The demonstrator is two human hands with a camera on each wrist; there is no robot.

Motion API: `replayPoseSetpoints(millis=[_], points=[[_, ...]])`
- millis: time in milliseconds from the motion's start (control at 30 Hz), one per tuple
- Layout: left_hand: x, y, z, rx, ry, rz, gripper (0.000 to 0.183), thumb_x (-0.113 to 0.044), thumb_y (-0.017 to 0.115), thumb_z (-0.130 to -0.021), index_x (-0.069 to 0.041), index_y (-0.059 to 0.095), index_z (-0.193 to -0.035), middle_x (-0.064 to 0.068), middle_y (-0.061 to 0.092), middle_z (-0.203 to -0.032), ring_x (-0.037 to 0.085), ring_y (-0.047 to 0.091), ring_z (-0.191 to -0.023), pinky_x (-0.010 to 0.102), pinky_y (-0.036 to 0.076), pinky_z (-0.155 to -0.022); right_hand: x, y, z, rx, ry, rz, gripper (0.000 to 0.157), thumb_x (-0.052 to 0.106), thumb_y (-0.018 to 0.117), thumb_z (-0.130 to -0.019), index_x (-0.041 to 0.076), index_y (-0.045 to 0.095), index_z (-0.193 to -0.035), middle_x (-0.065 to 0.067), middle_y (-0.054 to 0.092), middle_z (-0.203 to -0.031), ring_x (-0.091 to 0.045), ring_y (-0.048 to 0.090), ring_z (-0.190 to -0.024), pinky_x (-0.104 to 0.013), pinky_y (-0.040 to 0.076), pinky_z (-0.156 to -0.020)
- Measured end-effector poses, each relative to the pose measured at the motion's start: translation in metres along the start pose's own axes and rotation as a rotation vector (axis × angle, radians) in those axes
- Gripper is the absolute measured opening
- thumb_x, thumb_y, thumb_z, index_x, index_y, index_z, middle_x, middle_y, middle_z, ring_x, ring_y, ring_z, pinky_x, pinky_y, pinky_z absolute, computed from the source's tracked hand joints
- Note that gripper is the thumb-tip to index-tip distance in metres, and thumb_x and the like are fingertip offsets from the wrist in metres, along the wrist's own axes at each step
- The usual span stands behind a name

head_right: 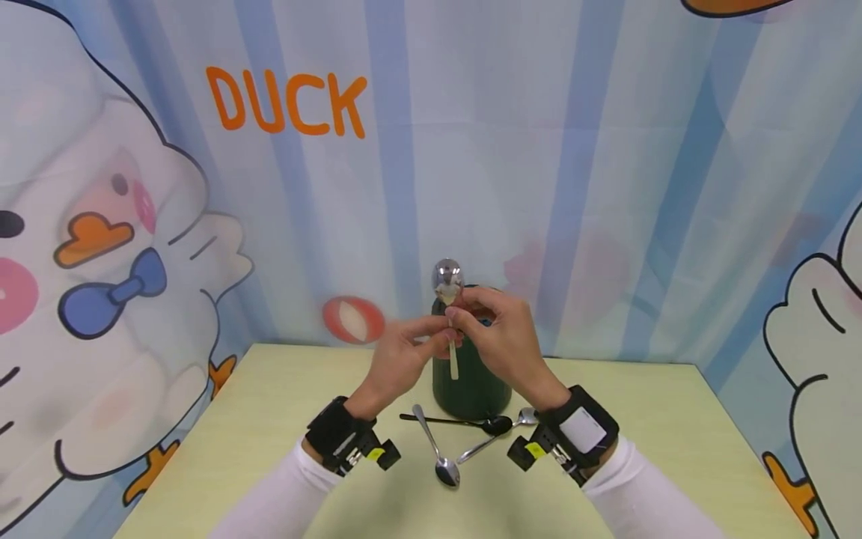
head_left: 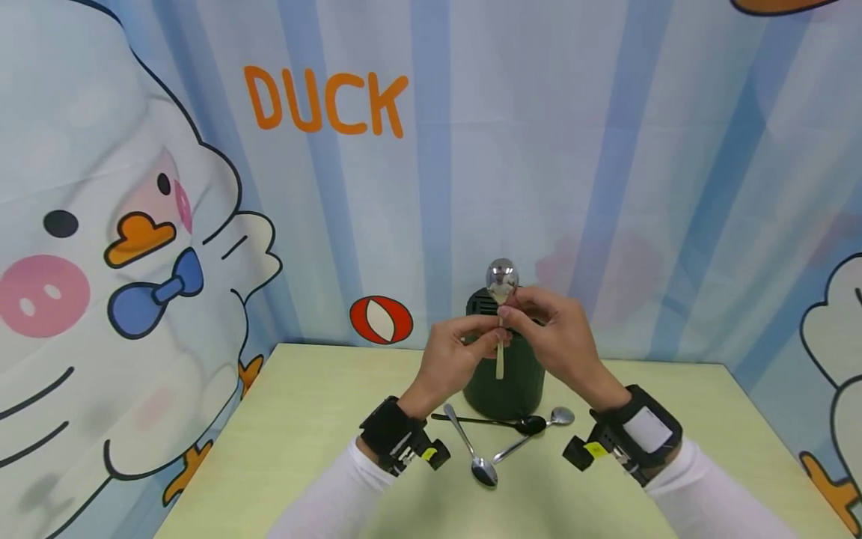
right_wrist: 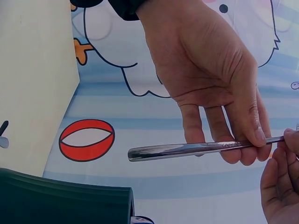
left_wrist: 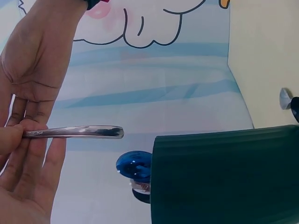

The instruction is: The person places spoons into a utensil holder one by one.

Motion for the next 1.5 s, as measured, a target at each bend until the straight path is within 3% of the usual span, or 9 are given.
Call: replayPoseSetpoints(millis=[467, 700, 867, 1067, 1233, 1400, 1500], points=[[-0.006, -0.008, -0.022, 0.007, 0.028, -0.021, 0.021, -0.001, 0.057, -0.09, 0.003, 0.062, -0.11, 0.02, 0.065, -0.09, 0.027, 0.062, -0.079, 0.033, 0.056, -0.068, -0.002, -0.009, -0.022, -0.005, -0.041, 0.007, 0.005, -0.004, 0.06, -0.086, 0.0, 0.063, -0.087, -0.013, 0.062, -0.083, -0.024, 0.063, -0.081, -0.044, 0.053, -0.074], [0.012, -0.013, -0.036, 0.026, 0.02, -0.03, 0.023, -0.008, 0.057, -0.091, -0.004, 0.064, -0.112, 0.011, 0.067, -0.094, 0.018, 0.063, -0.082, 0.032, 0.056, -0.068, -0.005, -0.01, -0.034, -0.027, -0.049, 0.058, 0.004, -0.001, 0.061, -0.086, 0.0, 0.064, -0.087, -0.013, 0.064, -0.083, -0.025, 0.062, -0.081, -0.046, 0.051, -0.078], [-0.004, -0.017, -0.041, 0.025, 0.017, -0.057, 0.022, -0.002, 0.056, -0.09, 0.002, 0.063, -0.11, 0.017, 0.066, -0.092, 0.024, 0.063, -0.082, 0.034, 0.056, -0.068, -0.033, -0.006, -0.041, -0.037, -0.057, 0.062, 0.004, 0.007, 0.063, -0.087, 0.006, 0.065, -0.091, -0.007, 0.065, -0.085, -0.019, 0.061, -0.082, -0.044, 0.052, -0.077], [-0.002, -0.019, -0.049, 0.017, 0.01, -0.078, 0.022, -0.002, 0.055, -0.091, 0.002, 0.062, -0.111, 0.019, 0.065, -0.094, 0.025, 0.062, -0.086, 0.034, 0.056, -0.069, -0.052, -0.006, -0.052, -0.029, -0.077, 0.076, 0.009, 0.019, 0.063, -0.089, 0.012, 0.066, -0.093, 0.0, 0.065, -0.085, -0.011, 0.06, -0.081, -0.04, 0.052, -0.075], [0.016, -0.021, -0.059, 0.008, -0.014, -0.064, 0.021, -0.002, 0.054, -0.092, 0.004, 0.062, -0.111, 0.021, 0.064, -0.094, 0.028, 0.061, -0.086, 0.038, 0.056, -0.07, -0.058, -0.004, -0.06, -0.025, -0.049, 0.111, 0.012, 0.023, 0.062, -0.09, 0.013, 0.066, -0.092, 0.0, 0.065, -0.085, -0.011, 0.06, -0.082, -0.04, 0.052, -0.075], [0.044, -0.022, -0.068, -0.017, -0.043, -0.048, 0.02, -0.007, 0.056, -0.092, 0.0, 0.064, -0.108, 0.016, 0.066, -0.093, 0.022, 0.062, -0.085, 0.033, 0.056, -0.069, -0.067, -0.001, -0.066, -0.019, -0.037, 0.11, 0.012, 0.023, 0.061, -0.09, 0.012, 0.065, -0.091, 0.0, 0.064, -0.084, -0.011, 0.059, -0.081, -0.04, 0.052, -0.074], [0.051, -0.023, -0.071, -0.032, -0.052, -0.047, 0.018, -0.011, 0.058, -0.092, -0.005, 0.066, -0.106, 0.011, 0.066, -0.093, 0.017, 0.062, -0.084, 0.03, 0.056, -0.069, -0.07, 0.0, -0.069, -0.024, -0.037, 0.112, 0.01, 0.022, 0.061, -0.09, 0.013, 0.065, -0.091, 0.001, 0.064, -0.083, -0.01, 0.059, -0.081, -0.039, 0.052, -0.073]])
Point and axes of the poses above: each hand's wrist, its own z-axis away from the middle knuckle, its own y-axis out of the palm, x = y × z, the point moved 2 cm from there along -z, towards the middle knuckle
